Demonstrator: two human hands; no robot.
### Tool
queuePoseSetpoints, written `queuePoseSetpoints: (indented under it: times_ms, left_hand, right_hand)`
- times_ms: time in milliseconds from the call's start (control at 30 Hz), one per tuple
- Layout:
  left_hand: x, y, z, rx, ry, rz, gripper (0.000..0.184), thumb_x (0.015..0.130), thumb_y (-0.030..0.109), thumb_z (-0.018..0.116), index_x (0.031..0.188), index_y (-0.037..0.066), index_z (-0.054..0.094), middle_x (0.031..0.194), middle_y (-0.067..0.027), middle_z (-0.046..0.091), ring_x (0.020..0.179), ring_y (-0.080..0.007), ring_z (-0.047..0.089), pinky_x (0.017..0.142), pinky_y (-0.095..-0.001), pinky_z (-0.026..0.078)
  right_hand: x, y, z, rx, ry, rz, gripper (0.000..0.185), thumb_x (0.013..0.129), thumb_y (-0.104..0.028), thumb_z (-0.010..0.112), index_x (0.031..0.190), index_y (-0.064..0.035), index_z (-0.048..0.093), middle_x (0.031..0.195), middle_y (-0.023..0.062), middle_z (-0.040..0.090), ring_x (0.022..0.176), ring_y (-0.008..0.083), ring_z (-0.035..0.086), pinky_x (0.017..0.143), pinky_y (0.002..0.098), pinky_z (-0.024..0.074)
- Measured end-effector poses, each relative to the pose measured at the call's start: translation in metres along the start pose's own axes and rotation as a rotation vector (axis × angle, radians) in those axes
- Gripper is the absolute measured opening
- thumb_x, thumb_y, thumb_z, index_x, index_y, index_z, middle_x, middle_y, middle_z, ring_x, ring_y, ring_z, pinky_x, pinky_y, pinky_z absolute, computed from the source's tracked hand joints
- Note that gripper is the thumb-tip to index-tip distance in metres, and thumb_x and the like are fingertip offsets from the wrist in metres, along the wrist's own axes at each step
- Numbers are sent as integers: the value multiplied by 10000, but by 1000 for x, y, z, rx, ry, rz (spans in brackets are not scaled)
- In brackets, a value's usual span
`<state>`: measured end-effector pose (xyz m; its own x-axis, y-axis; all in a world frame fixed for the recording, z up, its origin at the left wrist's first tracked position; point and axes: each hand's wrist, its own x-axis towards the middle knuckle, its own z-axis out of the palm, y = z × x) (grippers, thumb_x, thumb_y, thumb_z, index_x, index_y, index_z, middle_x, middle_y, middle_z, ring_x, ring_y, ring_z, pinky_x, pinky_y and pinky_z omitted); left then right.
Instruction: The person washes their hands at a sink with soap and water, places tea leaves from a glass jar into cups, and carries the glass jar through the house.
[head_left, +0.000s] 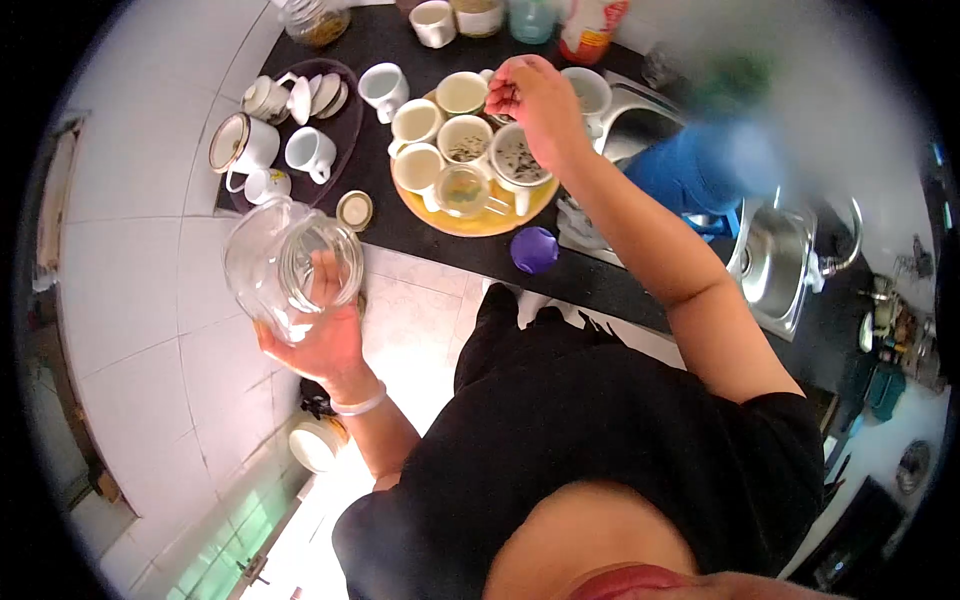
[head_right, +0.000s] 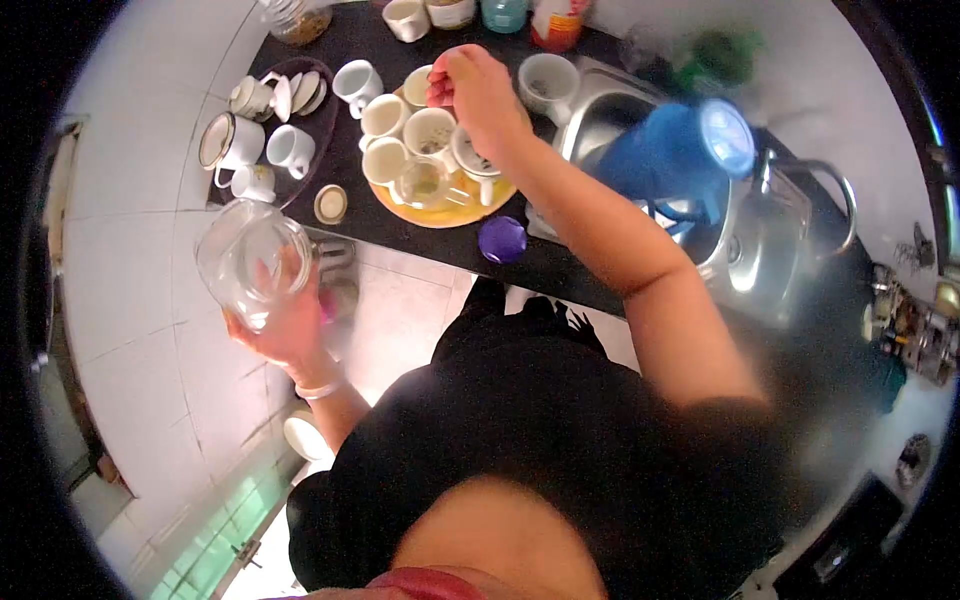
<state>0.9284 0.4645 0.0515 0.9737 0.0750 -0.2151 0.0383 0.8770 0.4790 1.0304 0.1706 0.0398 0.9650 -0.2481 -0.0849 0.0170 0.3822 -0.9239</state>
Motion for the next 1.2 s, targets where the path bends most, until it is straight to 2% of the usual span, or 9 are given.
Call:
queuePoseSetpoints:
  times_ms: [100, 167, 300, 533, 667, 700, 767, 867, 1200]
  left_hand:
    - [12, 22, -30, -84, 22, -4, 802, 744, 558, 547, 1324, 38, 360, 1290, -272, 381, 1217, -389, 366, 1051, -491, 244]
    - [20, 32, -37, -96, 73, -11, 791, 743, 556, 554, 1309, 34, 374, 1288, -272, 380, 1214, -389, 369, 1052, -487, 247]
    - [40, 36, -45, -127, 124, -12, 761, 739, 548, 570, 1271, 27, 411, 1270, -268, 398, 1205, -378, 381, 1055, -484, 249]
    - [62, 30, -30, -123, 80, -79, 734, 726, 537, 595, 1241, 36, 443, 1241, -244, 416, 1212, -350, 361, 1064, -499, 212]
    - [53, 14, -15, -93, 135, -105, 733, 757, 548, 531, 1213, -22, 457, 1303, -233, 381, 1273, -342, 292, 1067, -532, 165]
    - [61, 18, -43, -131, -269, -217, 761, 766, 556, 511, 1238, -37, 432, 1326, -237, 363, 1296, -349, 258, 1071, -539, 155]
    - [56, 10, -32, -121, -234, -195, 763, 752, 512, 550, 1216, -81, 429, 1305, -262, 374, 1243, -380, 320, 1060, -545, 194]
    - [28, -18, 20, 97, -33, 58, 765, 750, 468, 573, 1256, -73, 381, 1327, -238, 359, 1250, -379, 311, 1060, -546, 196]
    - [-75, -129, 74, 146, -220, -122, 781, 747, 449, 603, 1269, -72, 347, 1311, -214, 385, 1242, -380, 334, 1042, -541, 255]
  right_hand:
    - [28, 71, 10, -748, -141, -349, 158, 859, -115, 438, 827, -5, 547, 760, 129, 595, 704, 214, 588, 671, 340, 475]
    - [62, 118, 0, -1524, -780, -257, 194, 825, -97, 441, 809, -14, 616, 788, 158, 635, 748, 290, 617, 693, 376, 479]
    - [81, 113, 20, -1580, -806, 56, 229, 778, -82, 459, 876, -44, 662, 834, 190, 639, 786, 334, 618, 727, 411, 478]
    - [77, 128, 4, -1464, -925, -192, 203, 748, -134, 518, 883, -58, 648, 832, 166, 639, 760, 332, 620, 682, 428, 474]
    - [40, 65, -8, -1212, -312, -148, 195, 809, -214, 561, 776, -26, 604, 727, 132, 626, 633, 258, 591, 597, 373, 448]
    - [15, 33, -22, -936, -260, 10, 228, 835, -238, 558, 754, -28, 594, 674, 92, 593, 601, 197, 558, 570, 332, 435]
    - [-39, -33, -49, -395, -224, 122, 275, 876, -274, 559, 717, -50, 569, 613, -9, 509, 569, 61, 470, 521, 229, 388]
    - [-130, -91, -144, -14, -56, 2, 208, 884, -182, 522, 741, -33, 536, 673, 31, 517, 560, 101, 486, 515, 227, 397]
    - [-186, -82, -509, -164, 1326, -238, 292, 785, -308, 628, 713, -50, 513, 565, 3, 452, 511, 142, 479, 479, 305, 428]
